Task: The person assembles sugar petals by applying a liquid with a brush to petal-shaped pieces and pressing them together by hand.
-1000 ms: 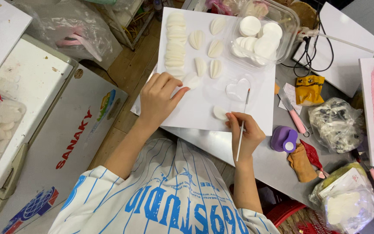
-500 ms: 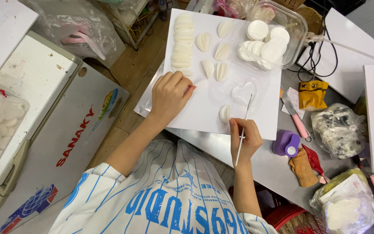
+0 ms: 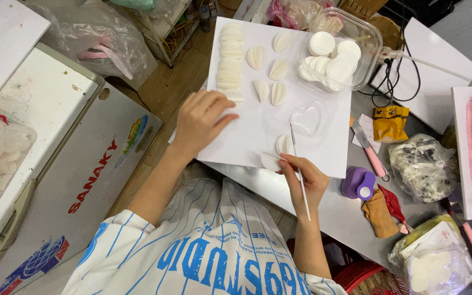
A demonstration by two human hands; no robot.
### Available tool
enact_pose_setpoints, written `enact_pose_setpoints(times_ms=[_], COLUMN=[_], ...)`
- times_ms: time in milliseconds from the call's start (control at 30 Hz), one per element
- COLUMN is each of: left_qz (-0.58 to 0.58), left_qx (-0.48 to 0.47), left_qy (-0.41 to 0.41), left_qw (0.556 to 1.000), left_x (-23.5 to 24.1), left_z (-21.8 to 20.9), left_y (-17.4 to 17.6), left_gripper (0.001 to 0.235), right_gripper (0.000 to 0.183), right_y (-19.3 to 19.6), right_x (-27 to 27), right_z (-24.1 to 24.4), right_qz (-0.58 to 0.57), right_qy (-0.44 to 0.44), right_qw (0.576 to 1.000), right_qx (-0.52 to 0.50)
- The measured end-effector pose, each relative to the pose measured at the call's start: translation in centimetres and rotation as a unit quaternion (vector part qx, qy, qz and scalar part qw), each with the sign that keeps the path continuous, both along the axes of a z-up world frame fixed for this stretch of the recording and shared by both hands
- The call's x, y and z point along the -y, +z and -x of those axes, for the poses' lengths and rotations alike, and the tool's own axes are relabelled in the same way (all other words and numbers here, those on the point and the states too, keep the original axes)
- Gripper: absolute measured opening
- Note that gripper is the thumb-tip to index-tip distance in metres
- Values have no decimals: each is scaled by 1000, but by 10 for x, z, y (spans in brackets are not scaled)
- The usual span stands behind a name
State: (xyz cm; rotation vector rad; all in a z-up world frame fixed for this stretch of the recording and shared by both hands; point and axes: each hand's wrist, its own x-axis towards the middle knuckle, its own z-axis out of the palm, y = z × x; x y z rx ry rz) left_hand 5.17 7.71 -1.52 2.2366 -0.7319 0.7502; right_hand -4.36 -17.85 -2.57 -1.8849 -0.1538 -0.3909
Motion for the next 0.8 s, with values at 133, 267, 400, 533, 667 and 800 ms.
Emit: enact_pose_setpoints(times_ms=[133,267,400,533,667,800], left_qz=[-49,20,66,106,153,131], left_qx=[0,-44,-151,-161,-144,-115], left_qy=[63,-72,-223,-202,-200,-185], left_qw=[997,996,961,960,957,967], left_x=[-3,2,27,48,59,71], left_z=[-15,8,35,39,48,58], left_y=[-2,12,25,33,32,28], left_gripper=[14,12,10,8,21,30], right_gripper=[14,11,13,15,16,18], right_y=[-3,-7,-15,-24,-38,-46], right_x=[7,7,8,13,13,12], right_z=[6,6,5,10,13,16], right_qz=[-36,-100,-145,-253,-335,-356], right_qy=[-40,-80,-53,37,89,88], right_qw=[998,988,980,960,934,928], right_qx=[-40,-83,-127,-113,-82,-74])
